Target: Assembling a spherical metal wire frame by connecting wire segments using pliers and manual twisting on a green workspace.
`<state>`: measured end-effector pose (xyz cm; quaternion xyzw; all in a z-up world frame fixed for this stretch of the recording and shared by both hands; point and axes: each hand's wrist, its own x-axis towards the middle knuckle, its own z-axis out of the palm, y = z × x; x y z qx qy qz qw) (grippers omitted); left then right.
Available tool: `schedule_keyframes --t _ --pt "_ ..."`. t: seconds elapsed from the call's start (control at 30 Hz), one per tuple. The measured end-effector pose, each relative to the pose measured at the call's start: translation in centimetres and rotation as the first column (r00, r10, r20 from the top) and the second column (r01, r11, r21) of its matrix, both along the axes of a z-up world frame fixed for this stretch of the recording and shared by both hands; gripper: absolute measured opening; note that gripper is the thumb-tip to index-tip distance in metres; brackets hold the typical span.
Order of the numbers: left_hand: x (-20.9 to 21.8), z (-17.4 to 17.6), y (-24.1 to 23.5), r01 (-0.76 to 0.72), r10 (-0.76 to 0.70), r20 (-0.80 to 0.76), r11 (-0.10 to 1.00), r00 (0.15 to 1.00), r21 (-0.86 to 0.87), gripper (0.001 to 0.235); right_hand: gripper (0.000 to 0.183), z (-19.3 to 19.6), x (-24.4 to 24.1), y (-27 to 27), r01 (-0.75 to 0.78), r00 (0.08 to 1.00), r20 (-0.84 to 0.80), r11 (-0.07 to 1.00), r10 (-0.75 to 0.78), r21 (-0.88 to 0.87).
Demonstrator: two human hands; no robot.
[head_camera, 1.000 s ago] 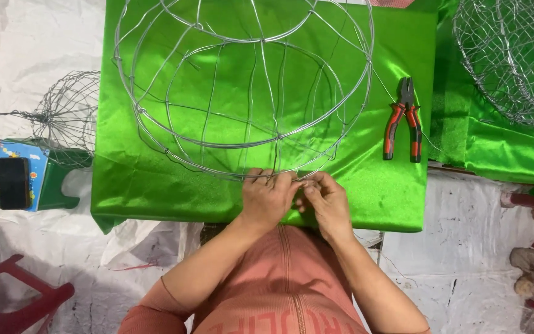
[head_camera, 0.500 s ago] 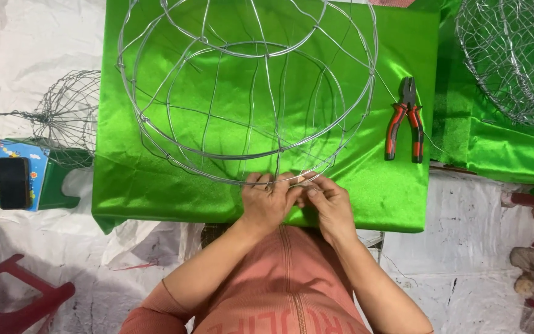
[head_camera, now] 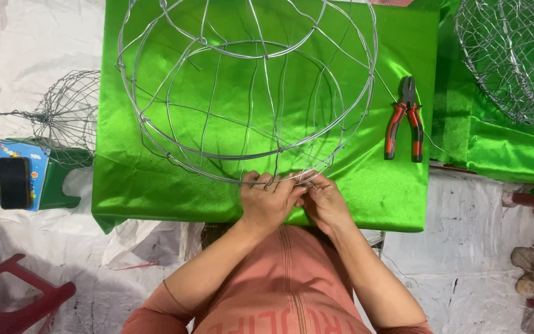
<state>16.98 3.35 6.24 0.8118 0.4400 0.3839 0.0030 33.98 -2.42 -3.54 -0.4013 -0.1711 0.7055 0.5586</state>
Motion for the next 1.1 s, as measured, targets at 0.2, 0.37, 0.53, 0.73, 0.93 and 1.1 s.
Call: schedule_keyframes --t 0.2,0.37,0.53,0.73,0.93,1.1 --pt "-0.6 -2.0 -0.5 0.006 -0.005 -0.063 1.0 0.998 0.024 0.031 0.053 9.2 -3.0 2.6 0.056 0.992 0.107 0.998 -0.06 0.037" --pt "-0.6 -3.5 -0.9 0.003 -0.001 -0.081 1.0 0.997 0.02 0.028 0.041 10.0 -2.4 2.7 -0.004 0.997 0.083 0.995 -0.004 0.1" --pt "-0.3 -3.1 -0.8 0.033 -0.031 -0.071 0.999 0.997 0.032 0.028 0.032 4.6 -1.3 1.2 0.037 0.991 0.127 0.996 -0.048 0.084" --pt "-0.6 -3.6 -0.7 0.043 -0.039 -0.047 0.996 0.998 0.074 0.028 0.019 7.5 -2.1 1.7 0.046 0.98 0.191 0.997 -0.057 0.06" --pt "-1.6 0.3 -0.7 0.036 -0.034 -0.049 0.999 0.998 0.029 0.036 0.041 11.1 0.2 1.7 -0.127 0.971 0.207 0.992 0.121 0.014" --pt "-2.1 1.6 -0.5 0.021 -0.021 0.024 0.999 0.999 0.025 0.037 0.046 7.9 3.2 3.7 0.138 0.979 -0.127 0.976 -0.16 -0.168"
